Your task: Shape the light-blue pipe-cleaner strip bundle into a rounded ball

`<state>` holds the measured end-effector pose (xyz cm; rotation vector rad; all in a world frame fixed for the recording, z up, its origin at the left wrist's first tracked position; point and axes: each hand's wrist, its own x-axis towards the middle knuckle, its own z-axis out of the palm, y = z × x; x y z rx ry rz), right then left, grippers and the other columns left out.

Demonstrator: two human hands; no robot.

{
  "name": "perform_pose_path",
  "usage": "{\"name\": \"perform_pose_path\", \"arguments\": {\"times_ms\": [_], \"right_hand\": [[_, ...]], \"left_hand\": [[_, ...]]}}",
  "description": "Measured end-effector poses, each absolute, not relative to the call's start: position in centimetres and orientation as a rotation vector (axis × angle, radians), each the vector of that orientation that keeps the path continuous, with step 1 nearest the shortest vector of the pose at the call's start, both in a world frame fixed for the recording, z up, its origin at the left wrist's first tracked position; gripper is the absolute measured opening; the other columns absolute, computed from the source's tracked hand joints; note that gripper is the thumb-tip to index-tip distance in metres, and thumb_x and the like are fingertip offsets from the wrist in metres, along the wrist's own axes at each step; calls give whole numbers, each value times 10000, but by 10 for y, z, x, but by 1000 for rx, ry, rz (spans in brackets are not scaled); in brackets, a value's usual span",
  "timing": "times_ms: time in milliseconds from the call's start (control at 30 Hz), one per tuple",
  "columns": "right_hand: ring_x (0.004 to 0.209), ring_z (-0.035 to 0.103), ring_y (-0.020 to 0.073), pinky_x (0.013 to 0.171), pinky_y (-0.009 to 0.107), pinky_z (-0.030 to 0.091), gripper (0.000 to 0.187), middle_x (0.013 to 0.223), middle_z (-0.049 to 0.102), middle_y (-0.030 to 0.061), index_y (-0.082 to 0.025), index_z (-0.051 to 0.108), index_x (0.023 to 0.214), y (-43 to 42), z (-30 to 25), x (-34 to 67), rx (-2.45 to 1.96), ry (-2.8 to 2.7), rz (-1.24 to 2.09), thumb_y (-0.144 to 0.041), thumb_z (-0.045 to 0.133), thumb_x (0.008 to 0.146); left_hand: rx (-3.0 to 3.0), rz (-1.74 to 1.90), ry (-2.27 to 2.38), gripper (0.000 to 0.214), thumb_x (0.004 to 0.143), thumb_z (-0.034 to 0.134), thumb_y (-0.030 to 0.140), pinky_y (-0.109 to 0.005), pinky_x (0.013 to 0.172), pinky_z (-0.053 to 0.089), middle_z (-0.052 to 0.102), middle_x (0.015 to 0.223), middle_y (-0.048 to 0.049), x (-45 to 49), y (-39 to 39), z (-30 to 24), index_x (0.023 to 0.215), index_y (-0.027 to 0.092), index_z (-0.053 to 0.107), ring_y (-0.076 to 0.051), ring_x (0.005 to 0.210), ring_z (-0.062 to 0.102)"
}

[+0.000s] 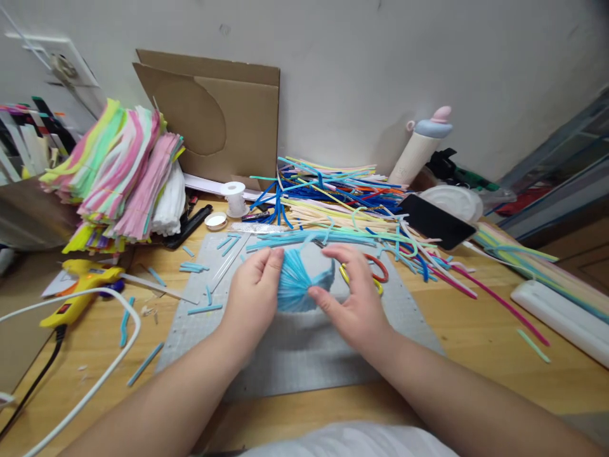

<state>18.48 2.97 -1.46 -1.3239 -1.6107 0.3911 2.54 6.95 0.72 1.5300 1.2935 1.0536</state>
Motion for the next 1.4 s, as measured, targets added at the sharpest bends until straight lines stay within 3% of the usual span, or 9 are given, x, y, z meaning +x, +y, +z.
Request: {"name": "perform_pose_path", "arguments": {"times_ms": [67, 167, 300, 433, 600, 733, 867, 1067, 1400], "right_hand": [[1215, 441, 259, 1032, 446, 333, 447, 1250, 496, 118, -226, 467, 1193, 31, -17, 187, -1314, -1521, 291, -397, 612, 806], [1196, 465, 261, 1020, 456, 339, 388, 1233, 508, 114, -233, 541, 1120, 33, -20, 187, -1366, -1613, 416, -445, 610, 802], [1302, 363, 308, 1085, 556, 111, 293, 1322, 486, 100, -241, 642, 961, 32, -19, 182, -1438, -1844, 427, -459, 659, 766], [1100, 535, 205, 1091, 497, 115, 144, 1059, 606, 55, -199, 586, 796, 26, -14, 178, -1349, -1914, 622, -319, 550, 868], [1027, 536, 179, 1100, 493, 26, 102, 1012, 593, 26, -185, 540, 767, 15, -9, 172, -1288, -2108, 493, -248, 557, 846], [1046, 518, 204, 1096, 500, 39, 98, 1026, 593, 42, -180, 543, 791, 9, -9, 165, -1301, -2185, 384, -251, 518, 854], [1025, 520, 214, 1081, 500, 87, 125, 995, 606, 46, -175, 547, 773, 8, -11, 159, -1335, -2179, 296, -247, 490, 858], [1036, 512, 215, 1072, 492, 108, 139, 1008, 620, 43, -180, 567, 813, 4, -16, 157, -1281, -2186, 207, -253, 468, 876], [999, 515, 207, 1056, 491, 130, 164, 956, 626, 36, -182, 565, 789, 4, -20, 151, -1268, -2161, 56, -270, 467, 887]], "left_hand": [[1350, 1157, 1236, 339, 897, 416, 465, -247, 634, 420, 584, 710, -1, 27, 70, 1, 760, 185, 549, -150, 672, 524], [1241, 1124, 1180, 354, 898, 398, 486, -251, 621, 432, 604, 716, -10, 25, 68, -8, 787, 187, 552, -158, 669, 537], [1542, 1031, 1292, 351, 895, 433, 429, -227, 559, 354, 468, 613, 27, 21, 59, -10, 647, 186, 485, -123, 597, 431], [1761, 974, 1267, 353, 914, 391, 390, -233, 556, 321, 398, 597, 34, 18, 52, -9, 625, 192, 436, -120, 589, 395], [1661, 994, 1290, 403, 925, 345, 459, -250, 530, 292, 374, 587, 37, 21, 50, -13, 626, 198, 412, -122, 565, 371], [1518, 1025, 1352, 468, 906, 345, 539, -263, 516, 274, 343, 558, 39, 26, 50, -16, 582, 203, 375, -124, 542, 340], [1459, 1082, 1309, 527, 918, 221, 580, -267, 578, 318, 396, 592, 20, 31, 47, -15, 596, 203, 400, -137, 594, 382], [1284, 1021, 1270, 612, 891, 142, 651, -285, 523, 281, 320, 491, 25, 35, 45, -15, 508, 209, 325, -130, 502, 319], [1023, 1148, 1207, 615, 896, 221, 636, -259, 467, 326, 350, 458, 15, 35, 51, -21, 471, 209, 343, -117, 454, 347]]}}
